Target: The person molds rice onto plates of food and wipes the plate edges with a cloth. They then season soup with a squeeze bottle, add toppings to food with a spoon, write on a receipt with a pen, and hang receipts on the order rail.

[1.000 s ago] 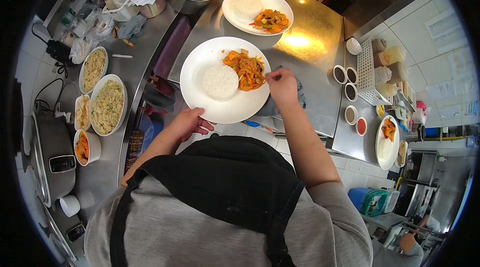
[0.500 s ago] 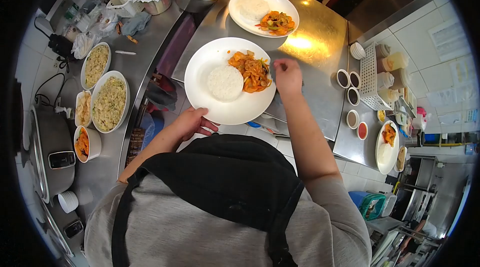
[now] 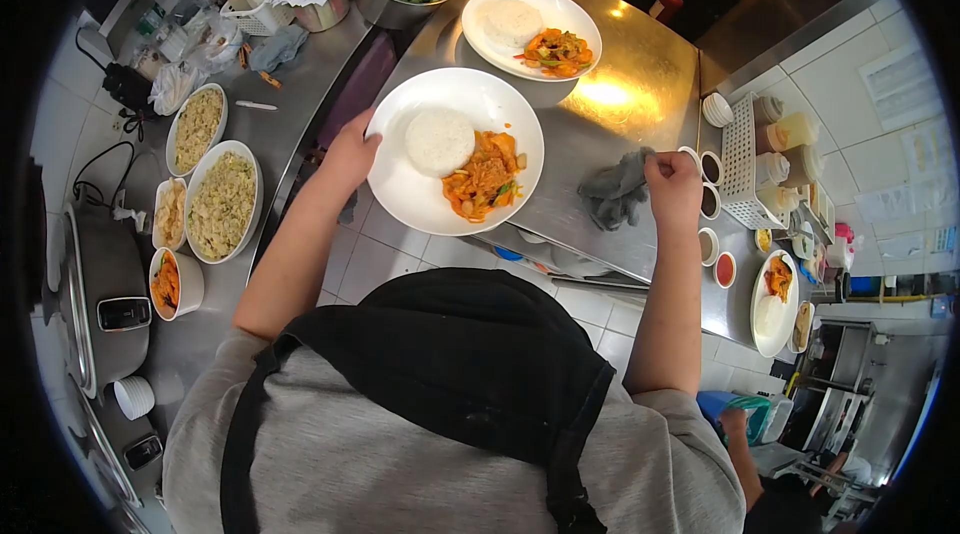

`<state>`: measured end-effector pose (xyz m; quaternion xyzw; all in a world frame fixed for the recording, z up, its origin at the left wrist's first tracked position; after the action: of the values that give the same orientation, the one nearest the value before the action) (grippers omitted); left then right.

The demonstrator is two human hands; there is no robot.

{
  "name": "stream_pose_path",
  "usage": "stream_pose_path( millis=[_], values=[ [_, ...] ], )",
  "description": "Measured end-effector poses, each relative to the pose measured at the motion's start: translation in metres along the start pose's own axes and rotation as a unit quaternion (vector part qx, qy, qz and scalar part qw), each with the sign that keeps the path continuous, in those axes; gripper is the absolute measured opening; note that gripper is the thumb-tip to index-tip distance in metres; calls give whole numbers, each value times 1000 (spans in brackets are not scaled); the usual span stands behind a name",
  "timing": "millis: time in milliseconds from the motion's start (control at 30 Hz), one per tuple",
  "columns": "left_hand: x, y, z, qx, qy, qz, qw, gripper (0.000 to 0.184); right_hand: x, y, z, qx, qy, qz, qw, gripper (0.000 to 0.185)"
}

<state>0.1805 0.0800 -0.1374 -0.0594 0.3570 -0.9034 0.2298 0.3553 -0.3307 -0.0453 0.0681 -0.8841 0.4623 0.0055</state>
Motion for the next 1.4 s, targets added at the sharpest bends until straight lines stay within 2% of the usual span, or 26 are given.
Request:
stream_pose_path(
  millis=[67,100,133,167,200,233,267,300,333,367,400,433,500,533,600,700,900,1133,1167,1200,1233,1267,1300,1333,1367,1400],
  values=[
    [-16,7,4,0,5,21,1000,36,-16,15,17,-23,-192,90,977,26],
    [-23,10,8,0,11,42,999,35,-18,21,10,-23,-191,89,977,26],
    [-31,13,12,0,10,41,999,35,-22,31,1,-169,-187,63,966,23],
    [-39,18,13,64,-43,-2,997,35,-25,41,-9,-311,-179,36,933,20],
    [-45,22,13,126,-97,-44,986,35,-35,56,-11,-336,-152,10,929,16],
    [-50,26,12,125,-99,-47,986,35,-44,71,-12,-361,-125,-17,924,15],
    [-56,31,10,148,-92,-67,982,36,-47,85,-20,-383,-66,-99,916,15],
    [-59,33,11,170,-86,-87,978,37,-44,93,-34,-259,-115,-77,956,15],
    [-63,35,11,170,-89,-88,977,37,-42,99,-46,-259,-112,-79,956,15],
    [-65,34,17,123,-71,-96,985,38,-35,98,-65,-143,-229,-49,962,14],
    [-66,34,20,75,-54,-105,990,39,-31,100,-75,-24,-339,-18,940,14],
    [-67,34,24,76,-57,-107,990,39,-35,106,-78,-24,-337,-21,941,14],
    [-70,35,27,52,-65,-111,990,38,-40,114,-86,122,-521,25,844,19],
    [-70,35,28,53,-66,-112,990,38,-39,115,-85,123,-521,24,844,19],
    [-69,34,28,87,-66,-125,986,38,-33,117,-86,256,-552,-16,793,22],
    [-67,33,29,46,-44,-111,992,40,-14,110,-80,273,-566,-59,776,28],
    [-65,32,33,27,-33,-98,994,37,15,91,-70,294,-542,-194,763,36],
    [-69,36,28,69,-38,-109,991,37,25,65,-77,292,-503,-336,741,31],
    [-71,38,23,56,-33,-107,992,38,14,63,-74,222,-377,-465,770,30],
    [-75,43,14,43,-28,-105,993,38,4,59,-69,140,-237,-577,769,30],
    [-77,48,5,42,-22,-105,993,38,-7,52,-60,59,-210,-601,769,28],
    [-82,56,-10,96,-30,-114,988,39,-13,48,-53,58,-211,-597,772,28],
    [-84,57,-10,149,-38,-123,980,39,-20,44,-48,-113,-108,-555,817,27],
    [-86,58,-9,148,-32,-124,981,39,-24,43,-42,-280,-1,-490,825,25],
    [-81,57,-2,174,-51,-118,976,38,-23,51,-41,-267,-14,-417,869,29],
    [-76,58,0,199,-71,-113,971,38,-16,61,-42,-270,-14,-413,870,29]
  ],
)
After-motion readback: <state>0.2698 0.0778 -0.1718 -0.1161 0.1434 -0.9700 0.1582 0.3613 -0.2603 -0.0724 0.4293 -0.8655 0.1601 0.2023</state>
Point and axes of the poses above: each hand's wrist, its own x-axis away from the middle knuckle, its own y-axis out of the palm, z = x × y, the point moved 1 cm from there along -x, towards the middle knuckle, and after that the axes turned 2 degrees about -z, right-handed, at the moved point
